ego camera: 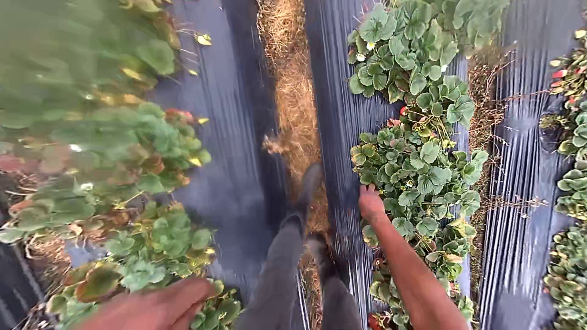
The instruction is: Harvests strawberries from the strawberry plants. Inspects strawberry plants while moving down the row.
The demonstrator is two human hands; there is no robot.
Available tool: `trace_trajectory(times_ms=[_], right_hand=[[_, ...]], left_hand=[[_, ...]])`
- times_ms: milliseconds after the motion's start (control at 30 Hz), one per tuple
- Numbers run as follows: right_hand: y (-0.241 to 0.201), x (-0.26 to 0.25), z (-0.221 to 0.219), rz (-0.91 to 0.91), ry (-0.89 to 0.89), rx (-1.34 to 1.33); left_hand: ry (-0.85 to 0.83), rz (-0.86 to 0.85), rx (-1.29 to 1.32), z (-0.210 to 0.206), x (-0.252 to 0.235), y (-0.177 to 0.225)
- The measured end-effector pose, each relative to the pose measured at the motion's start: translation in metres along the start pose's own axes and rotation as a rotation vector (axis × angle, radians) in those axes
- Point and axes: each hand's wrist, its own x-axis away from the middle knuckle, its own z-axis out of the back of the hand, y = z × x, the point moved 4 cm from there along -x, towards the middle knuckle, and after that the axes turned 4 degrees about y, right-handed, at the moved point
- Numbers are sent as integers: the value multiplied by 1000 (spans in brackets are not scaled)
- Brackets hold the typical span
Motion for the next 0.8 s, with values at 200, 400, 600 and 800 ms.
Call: trace_trajectory(times_ms=[200, 400, 600, 800], right_hand=[[57, -44, 1, -205, -167, -209], [62, 30, 20, -363, 453, -1489], [2, 81, 75, -162, 122, -1162], [42, -24, 33, -396, -151, -312]], left_hand=[[13, 249, 527, -54, -320, -4], [-248, 367, 1128, -117, -362, 72], [-580, 221, 1494, -102, -340, 107], [-390, 103, 1347, -30, -353, 70]])
